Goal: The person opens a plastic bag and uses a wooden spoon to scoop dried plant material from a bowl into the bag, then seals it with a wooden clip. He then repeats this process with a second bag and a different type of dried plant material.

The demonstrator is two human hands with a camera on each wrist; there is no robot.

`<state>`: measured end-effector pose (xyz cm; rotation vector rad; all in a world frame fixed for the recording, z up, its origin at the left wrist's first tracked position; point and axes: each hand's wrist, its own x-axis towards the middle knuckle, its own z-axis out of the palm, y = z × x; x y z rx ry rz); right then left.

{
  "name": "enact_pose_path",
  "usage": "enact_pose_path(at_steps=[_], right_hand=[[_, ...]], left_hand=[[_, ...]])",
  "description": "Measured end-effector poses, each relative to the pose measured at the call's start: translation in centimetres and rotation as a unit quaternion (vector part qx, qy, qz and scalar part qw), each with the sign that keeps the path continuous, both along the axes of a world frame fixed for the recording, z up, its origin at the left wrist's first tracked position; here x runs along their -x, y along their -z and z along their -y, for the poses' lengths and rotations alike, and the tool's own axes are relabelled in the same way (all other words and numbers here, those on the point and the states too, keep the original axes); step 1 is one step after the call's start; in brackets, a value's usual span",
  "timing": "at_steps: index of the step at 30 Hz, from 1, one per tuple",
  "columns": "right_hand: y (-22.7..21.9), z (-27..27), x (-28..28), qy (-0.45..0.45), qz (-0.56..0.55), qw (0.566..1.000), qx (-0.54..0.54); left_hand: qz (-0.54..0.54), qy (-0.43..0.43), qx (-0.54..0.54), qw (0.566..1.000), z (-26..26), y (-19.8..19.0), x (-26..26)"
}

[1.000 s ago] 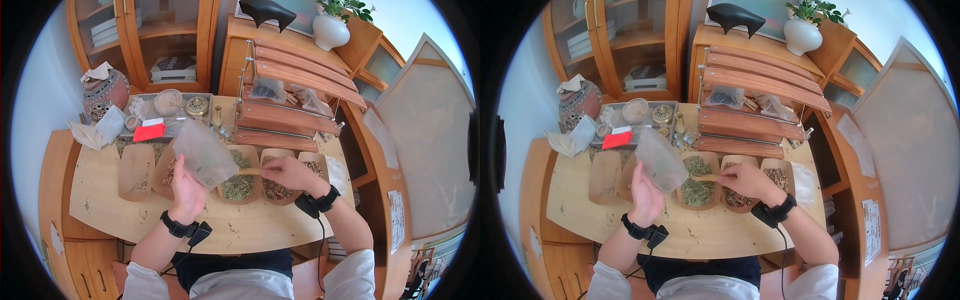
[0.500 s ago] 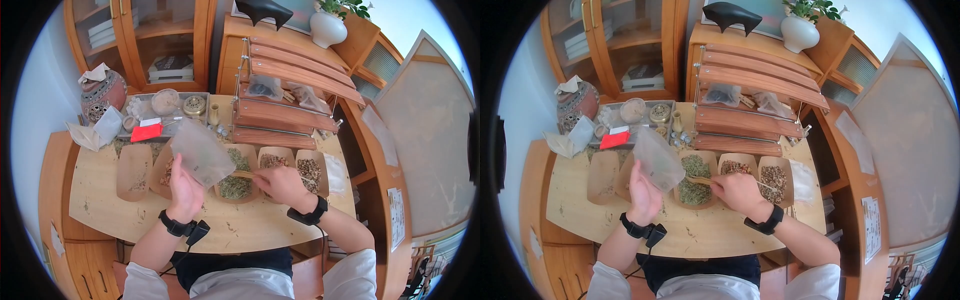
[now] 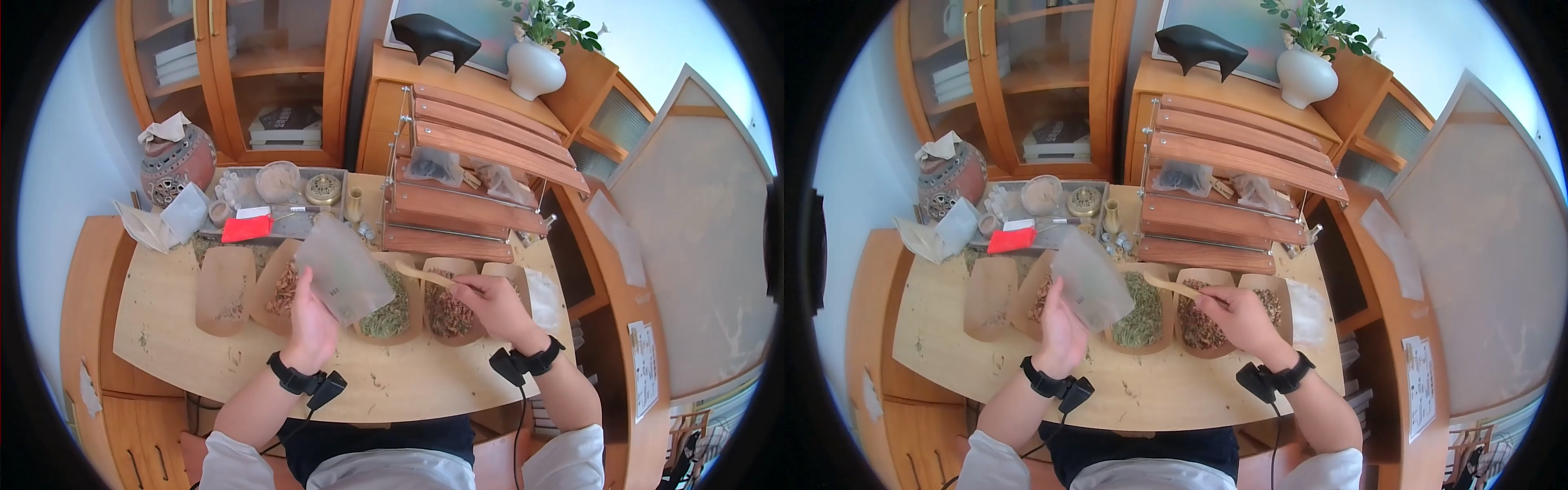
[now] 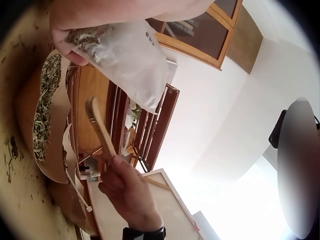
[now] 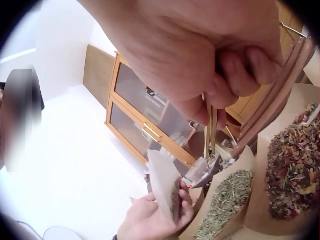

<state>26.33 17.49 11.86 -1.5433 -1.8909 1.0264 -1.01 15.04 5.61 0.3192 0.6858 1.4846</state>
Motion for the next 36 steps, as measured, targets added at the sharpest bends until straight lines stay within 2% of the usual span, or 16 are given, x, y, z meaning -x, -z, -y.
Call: enact_pose_path(at_steps=[2, 5, 8, 11, 14, 17, 20, 23, 27, 30, 33, 36], right_hand=[[-1.4, 0.2, 0.1, 0.02, -0.031, 0.999, 0.026], [-3.3, 0.4, 1.1, -0.008, -0.048, 0.999, -0.016], [-3.1, 0.4, 2.2, -0.031, -0.108, 0.994, -0.006], [-3.6, 0.7, 3.5, -0.023, -0.09, 0.994, 0.057], [-2.5, 0.8, 3.7, -0.06, -0.098, 0.993, 0.016], [-3.7, 1.4, 4.0, -0.043, -0.047, 0.998, -0.008], [-4.1, 1.8, 3.2, -0.03, -0.113, 0.992, 0.042], [-3.9, 1.9, 1.7, -0.009, -0.105, 0.994, -0.015], [-2.5, 1.4, -0.2, 0.001, 0.075, 0.996, 0.042], [-0.8, 1.1, -0.6, -0.026, 0.163, 0.985, 0.047], [0.0, 0.8, 0.1, -0.021, 0.223, 0.974, 0.039], [1.0, -0.3, 0.5, -0.058, 0.203, 0.977, 0.031]], left_hand=[[0.005, 0.023, -0.002, 1.0, 0.0, 0.3, 0.0], [0.006, 0.045, -0.001, 0.999, -0.1, 0.4, -0.1], [0.004, 0.051, -0.007, 0.999, -0.1, 0.4, -0.3], [0.012, 0.073, -0.018, 0.997, 0.0, 0.4, -0.3], [0.022, 0.085, -0.015, 0.996, 0.0, 0.9, -0.2], [0.031, 0.088, -0.003, 0.996, 0.2, 0.6, -0.3], [0.027, 0.077, -0.006, 0.997, 0.2, 0.6, -0.4], [0.013, 0.041, -0.015, 0.999, 0.2, 0.4, -0.4], [0.034, 0.017, -0.019, 0.999, -0.3, 0.4, 0.3], [0.03, 0.001, -0.016, 0.999, -0.5, 1.1, 0.5], [0.018, 0.0, -0.004, 1.0, -0.6, 1.4, 0.4], [0.024, 0.006, 0.003, 1.0, -0.7, 1.2, 0.3]])
